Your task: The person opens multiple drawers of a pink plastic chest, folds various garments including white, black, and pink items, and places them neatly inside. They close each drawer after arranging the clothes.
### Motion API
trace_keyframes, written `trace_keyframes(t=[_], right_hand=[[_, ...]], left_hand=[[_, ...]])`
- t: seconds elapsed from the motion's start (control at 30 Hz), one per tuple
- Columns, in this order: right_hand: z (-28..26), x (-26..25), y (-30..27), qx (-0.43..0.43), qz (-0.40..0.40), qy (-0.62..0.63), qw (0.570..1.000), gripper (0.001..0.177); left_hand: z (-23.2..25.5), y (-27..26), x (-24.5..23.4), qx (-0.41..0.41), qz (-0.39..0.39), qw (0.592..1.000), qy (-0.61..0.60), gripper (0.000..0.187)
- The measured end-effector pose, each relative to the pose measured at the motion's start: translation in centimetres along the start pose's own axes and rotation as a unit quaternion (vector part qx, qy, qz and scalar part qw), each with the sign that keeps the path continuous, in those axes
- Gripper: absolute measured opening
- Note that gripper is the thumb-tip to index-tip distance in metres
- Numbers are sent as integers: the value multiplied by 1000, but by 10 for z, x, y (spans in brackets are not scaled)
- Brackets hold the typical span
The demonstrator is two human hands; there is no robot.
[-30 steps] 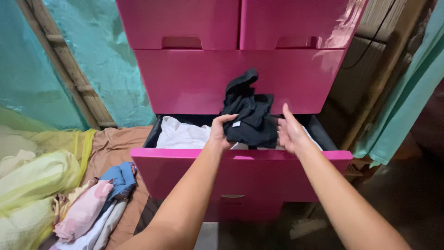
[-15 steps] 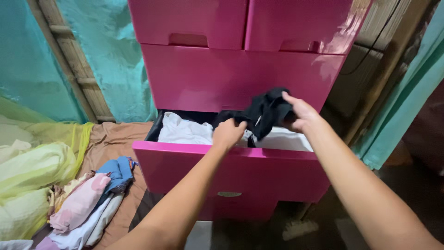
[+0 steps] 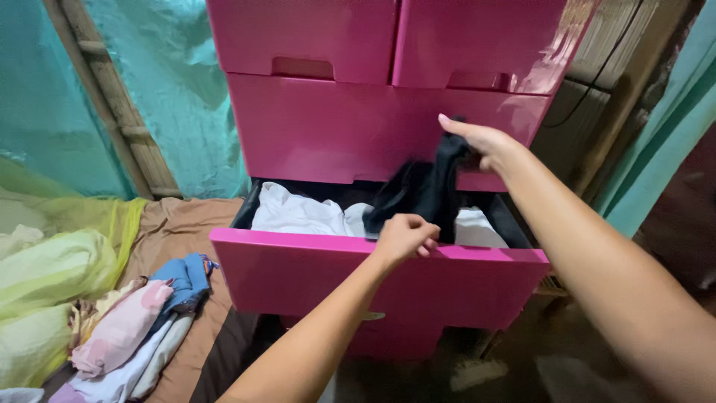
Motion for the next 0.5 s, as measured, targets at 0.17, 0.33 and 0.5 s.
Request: trace_keyframes(t=[0.17, 0.33, 0.5], right_hand=[[10, 24, 13, 15, -6, 18, 1000, 30], [-19, 57, 36, -44, -129, 129, 982, 27], [-65, 57, 21, -87, -169, 294, 937, 26]], left_hand=[[-28, 9, 18, -73, -113, 985, -107, 45], [-58, 48, 40, -150, -202, 936, -247, 59], [-99, 91, 30, -250, -62, 855, -451, 46]])
Point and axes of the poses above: each hand's wrist, its own y-axis towards the middle knuckle, its own x-axis out of the palm, z = x × y, the point moved 5 cm from there along y, towards the middle knuckle, and after that the axes turned 2 degrees about -z, right-handed, at the moved point
